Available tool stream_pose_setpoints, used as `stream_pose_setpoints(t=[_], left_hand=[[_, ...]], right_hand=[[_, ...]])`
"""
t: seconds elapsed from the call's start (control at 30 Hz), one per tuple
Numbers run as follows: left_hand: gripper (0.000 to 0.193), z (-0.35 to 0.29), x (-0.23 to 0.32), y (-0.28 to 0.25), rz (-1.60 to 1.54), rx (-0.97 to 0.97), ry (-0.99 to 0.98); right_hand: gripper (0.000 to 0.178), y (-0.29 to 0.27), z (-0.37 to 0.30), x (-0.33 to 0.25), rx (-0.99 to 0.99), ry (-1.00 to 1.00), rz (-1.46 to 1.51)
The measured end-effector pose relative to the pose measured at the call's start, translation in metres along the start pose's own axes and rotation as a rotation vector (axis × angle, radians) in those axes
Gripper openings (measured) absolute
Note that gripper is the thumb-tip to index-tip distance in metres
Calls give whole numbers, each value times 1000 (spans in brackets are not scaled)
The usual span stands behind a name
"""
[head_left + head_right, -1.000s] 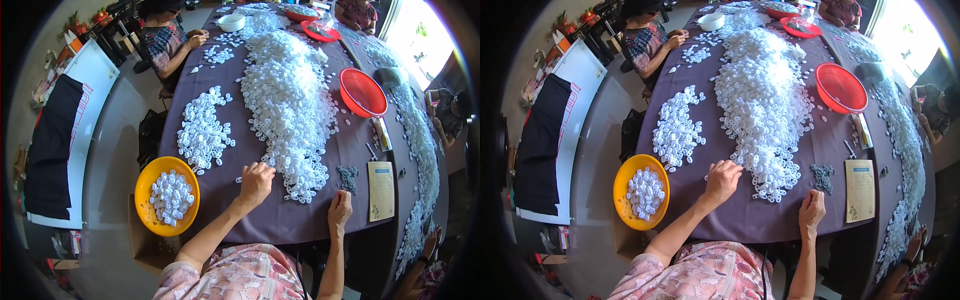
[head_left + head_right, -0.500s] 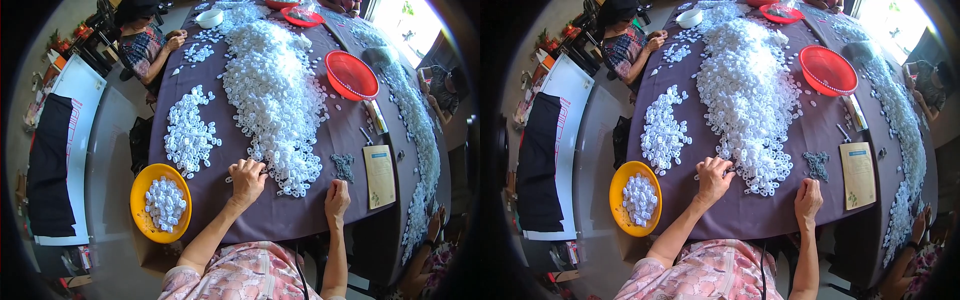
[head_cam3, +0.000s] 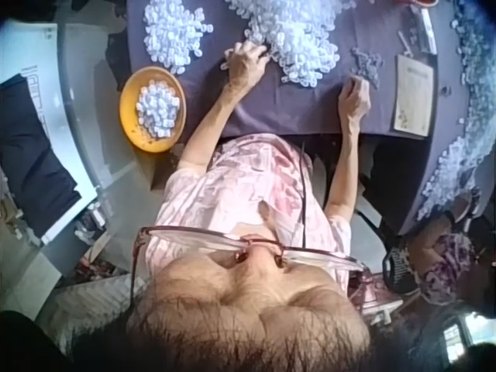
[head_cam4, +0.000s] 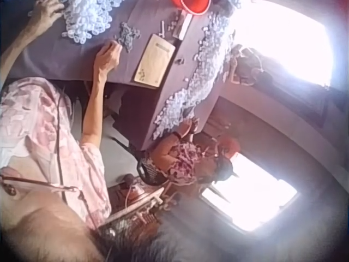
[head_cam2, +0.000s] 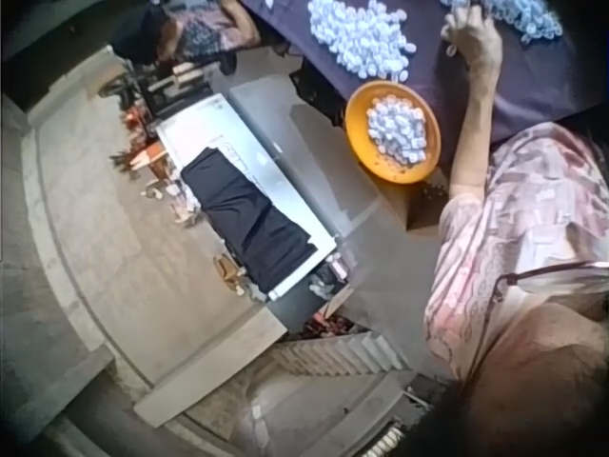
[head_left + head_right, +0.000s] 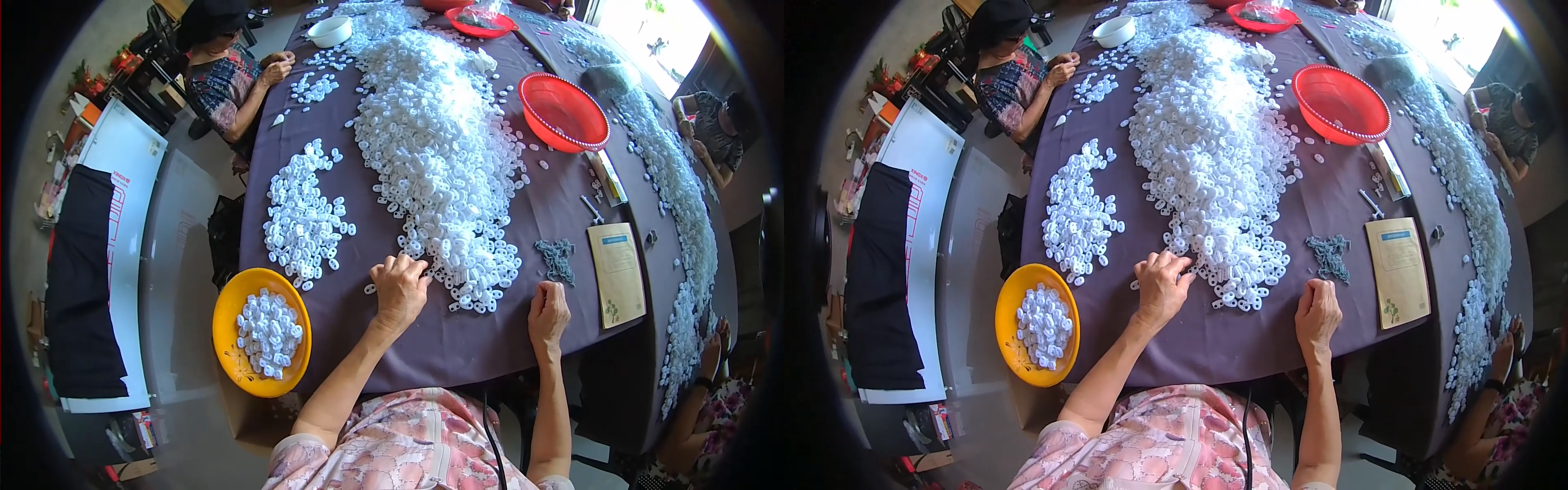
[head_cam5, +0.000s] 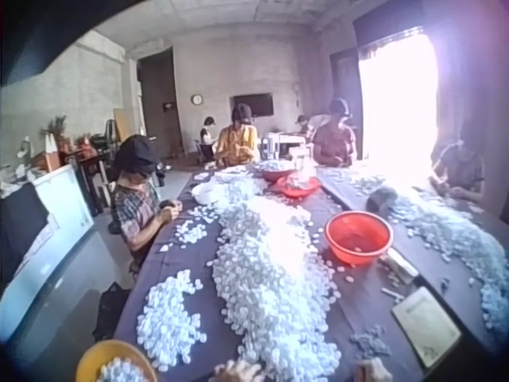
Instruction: The person assembles plastic components by inserting small plastic pieces into larger plastic sliders by hand.
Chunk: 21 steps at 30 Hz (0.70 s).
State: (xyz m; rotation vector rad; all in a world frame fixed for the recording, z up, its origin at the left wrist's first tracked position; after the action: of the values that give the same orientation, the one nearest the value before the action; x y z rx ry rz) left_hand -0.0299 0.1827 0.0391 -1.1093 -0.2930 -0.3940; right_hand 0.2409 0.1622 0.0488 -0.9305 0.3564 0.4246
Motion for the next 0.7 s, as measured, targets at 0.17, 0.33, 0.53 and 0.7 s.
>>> stream_pose_setpoints(t=[0.17, 0.33, 0.53, 0.7], left_hand=[[12, 2, 3, 4, -9, -52, -21], [7, -5, 11, -23, -187, 59, 3], [3, -64, -14, 5, -1076, -268, -610], [8, -104, -19, 12, -1196, -252, -809]], right_hand=[[4, -1, -2, 2, 7, -2, -3], [7, -2, -3, -1, 2, -14, -7], [9, -2, -7, -1, 1, -36, -24], [11, 5, -18, -61, -113, 76, 438]])
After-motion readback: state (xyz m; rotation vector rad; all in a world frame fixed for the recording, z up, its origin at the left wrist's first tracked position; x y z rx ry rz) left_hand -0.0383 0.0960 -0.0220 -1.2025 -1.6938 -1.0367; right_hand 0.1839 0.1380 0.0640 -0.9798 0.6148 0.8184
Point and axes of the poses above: each hand's wrist, its own z-axis towards the middle knuckle, its own y-axis out of the palm, x = y × z, the point moved 10 cm from there along z, towards the middle knuckle, and after that the axes turned 5 degrees about x, right-handed, at the moved point
